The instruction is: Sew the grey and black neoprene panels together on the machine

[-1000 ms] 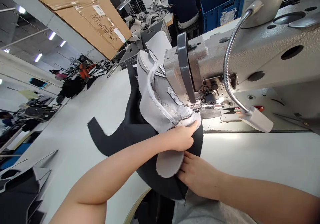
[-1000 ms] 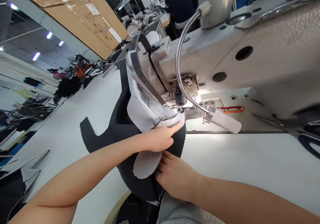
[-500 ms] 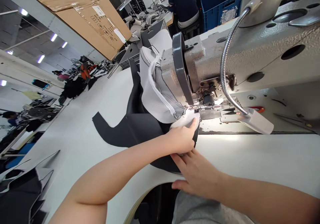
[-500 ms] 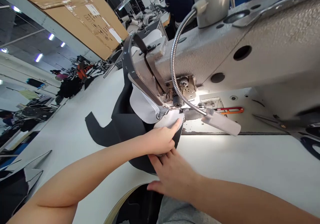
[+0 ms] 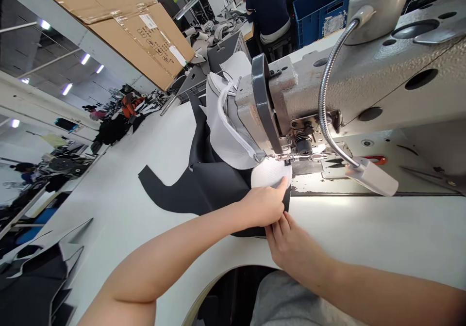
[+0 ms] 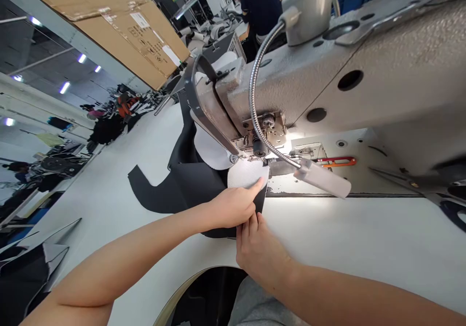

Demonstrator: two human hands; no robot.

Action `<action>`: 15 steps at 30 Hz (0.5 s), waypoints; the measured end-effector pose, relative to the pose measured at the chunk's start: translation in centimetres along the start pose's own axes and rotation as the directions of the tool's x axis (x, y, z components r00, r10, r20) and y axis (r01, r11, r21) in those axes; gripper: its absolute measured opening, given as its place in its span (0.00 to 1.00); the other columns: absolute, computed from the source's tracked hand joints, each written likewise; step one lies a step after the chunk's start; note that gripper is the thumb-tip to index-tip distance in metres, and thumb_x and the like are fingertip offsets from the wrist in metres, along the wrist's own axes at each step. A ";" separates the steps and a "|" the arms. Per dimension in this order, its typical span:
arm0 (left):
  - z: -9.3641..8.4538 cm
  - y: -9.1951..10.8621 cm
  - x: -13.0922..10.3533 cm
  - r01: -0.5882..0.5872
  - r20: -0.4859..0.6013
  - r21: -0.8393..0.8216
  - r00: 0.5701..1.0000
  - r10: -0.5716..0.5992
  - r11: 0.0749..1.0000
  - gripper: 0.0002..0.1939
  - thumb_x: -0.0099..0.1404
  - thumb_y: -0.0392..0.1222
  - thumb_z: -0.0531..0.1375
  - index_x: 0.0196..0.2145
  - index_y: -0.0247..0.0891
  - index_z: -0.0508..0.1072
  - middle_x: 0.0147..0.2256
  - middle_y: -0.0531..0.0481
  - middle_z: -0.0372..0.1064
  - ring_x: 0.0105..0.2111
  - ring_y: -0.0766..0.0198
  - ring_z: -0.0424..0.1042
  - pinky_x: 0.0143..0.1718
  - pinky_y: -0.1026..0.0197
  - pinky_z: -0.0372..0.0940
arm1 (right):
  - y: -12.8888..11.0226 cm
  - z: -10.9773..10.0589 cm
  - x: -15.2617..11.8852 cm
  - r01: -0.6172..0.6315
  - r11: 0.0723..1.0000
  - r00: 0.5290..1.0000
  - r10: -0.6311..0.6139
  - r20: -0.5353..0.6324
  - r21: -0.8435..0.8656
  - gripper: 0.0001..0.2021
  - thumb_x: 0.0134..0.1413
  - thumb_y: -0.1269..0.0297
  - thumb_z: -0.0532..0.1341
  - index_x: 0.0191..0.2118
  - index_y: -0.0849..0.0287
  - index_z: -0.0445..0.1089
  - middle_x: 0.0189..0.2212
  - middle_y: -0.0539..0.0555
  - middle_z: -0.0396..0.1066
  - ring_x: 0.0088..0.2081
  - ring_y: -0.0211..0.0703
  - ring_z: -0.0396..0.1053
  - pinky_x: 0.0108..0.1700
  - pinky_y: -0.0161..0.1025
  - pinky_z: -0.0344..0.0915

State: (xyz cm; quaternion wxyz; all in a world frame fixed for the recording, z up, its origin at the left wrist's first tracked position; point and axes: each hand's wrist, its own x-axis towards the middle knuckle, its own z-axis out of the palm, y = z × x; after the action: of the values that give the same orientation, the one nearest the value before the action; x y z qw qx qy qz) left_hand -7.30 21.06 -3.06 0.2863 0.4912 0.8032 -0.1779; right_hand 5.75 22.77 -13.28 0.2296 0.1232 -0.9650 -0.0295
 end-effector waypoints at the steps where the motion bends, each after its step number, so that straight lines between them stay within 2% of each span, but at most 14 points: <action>1: 0.0 0.0 0.1 0.003 -0.017 -0.013 1.000 -0.003 1.000 0.38 0.62 0.35 0.48 0.68 0.34 0.41 0.37 0.43 0.77 0.36 0.53 0.76 0.31 0.61 0.64 | 0.3 -0.1 -0.1 -0.002 1.000 1.000 0.002 -0.009 -0.007 0.22 0.48 0.68 0.57 0.48 0.79 0.71 0.43 0.76 0.73 0.45 0.63 0.73 0.47 0.53 0.70; 4: -0.2 0.2 0.8 0.009 -0.071 -0.025 0.997 -0.011 1.000 0.37 0.62 0.35 0.48 0.68 0.34 0.44 0.39 0.43 0.77 0.38 0.52 0.76 0.33 0.59 0.64 | 1.4 -0.1 -0.2 -0.014 0.999 0.999 0.012 -0.035 -0.043 0.21 0.48 0.71 0.57 0.47 0.80 0.71 0.44 0.77 0.72 0.45 0.64 0.72 0.47 0.52 0.70; 9: -0.9 0.3 2.2 0.025 -0.121 0.010 0.992 -0.023 1.000 0.36 0.61 0.34 0.48 0.67 0.33 0.48 0.37 0.43 0.77 0.36 0.51 0.76 0.33 0.59 0.66 | 3.3 0.0 0.5 -0.025 0.995 0.998 0.019 -0.062 -0.099 0.20 0.49 0.75 0.56 0.47 0.81 0.70 0.42 0.77 0.73 0.44 0.62 0.73 0.47 0.51 0.70; 15: -0.6 0.2 2.5 0.028 -0.153 0.037 0.988 -0.022 0.999 0.35 0.62 0.35 0.48 0.67 0.32 0.48 0.36 0.43 0.76 0.36 0.53 0.76 0.34 0.60 0.66 | 3.7 0.8 0.7 -0.023 0.994 0.998 0.016 -0.061 -0.109 0.18 0.50 0.77 0.54 0.46 0.80 0.70 0.40 0.75 0.73 0.43 0.58 0.72 0.47 0.51 0.69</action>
State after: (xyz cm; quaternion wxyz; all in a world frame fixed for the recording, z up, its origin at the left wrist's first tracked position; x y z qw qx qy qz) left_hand -8.21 23.19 -4.14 0.2122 0.4987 0.8252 -0.1591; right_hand 3.97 26.16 -13.32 0.2649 0.1018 -0.9558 -0.0765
